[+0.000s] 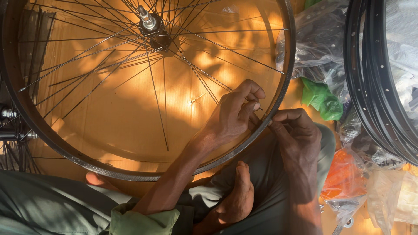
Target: The person is assembling a bicycle wheel by inserting spokes into the hub and attaching them to the rim. They are seated on the floor, working on a cardboard surface, and methodically threading each spoke through the rim holes.
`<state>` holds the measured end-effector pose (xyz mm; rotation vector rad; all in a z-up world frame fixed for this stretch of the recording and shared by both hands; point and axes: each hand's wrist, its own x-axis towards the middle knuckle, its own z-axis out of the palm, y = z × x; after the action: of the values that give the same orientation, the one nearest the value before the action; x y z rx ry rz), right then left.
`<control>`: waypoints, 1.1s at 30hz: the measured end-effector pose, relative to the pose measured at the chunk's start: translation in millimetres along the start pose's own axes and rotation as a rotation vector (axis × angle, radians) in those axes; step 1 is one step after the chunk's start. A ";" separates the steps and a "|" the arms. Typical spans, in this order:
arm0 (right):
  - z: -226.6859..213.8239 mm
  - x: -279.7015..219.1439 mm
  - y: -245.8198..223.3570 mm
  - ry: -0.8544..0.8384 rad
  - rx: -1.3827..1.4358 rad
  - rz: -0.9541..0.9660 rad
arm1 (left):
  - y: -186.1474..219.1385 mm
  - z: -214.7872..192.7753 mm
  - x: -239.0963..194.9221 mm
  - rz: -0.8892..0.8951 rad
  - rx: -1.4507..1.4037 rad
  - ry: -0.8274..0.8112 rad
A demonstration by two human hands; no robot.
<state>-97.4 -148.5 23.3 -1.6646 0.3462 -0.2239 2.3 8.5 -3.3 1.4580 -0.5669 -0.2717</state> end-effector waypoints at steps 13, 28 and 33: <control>1.1 10.7 4.1 -0.002 0.105 -0.002 | 9.8 -1.6 0.1 -0.275 -0.191 -0.073; 7.3 28.9 -25.6 -0.083 0.624 0.154 | 53.6 -30.3 22.8 0.102 0.498 0.026; 2.0 29.3 -14.7 -0.207 0.818 0.269 | 49.3 -14.5 16.8 0.164 0.392 0.026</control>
<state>-68.0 -155.5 36.0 -0.8125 0.2660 0.0183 15.9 18.1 48.2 1.7771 -0.7431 -0.0101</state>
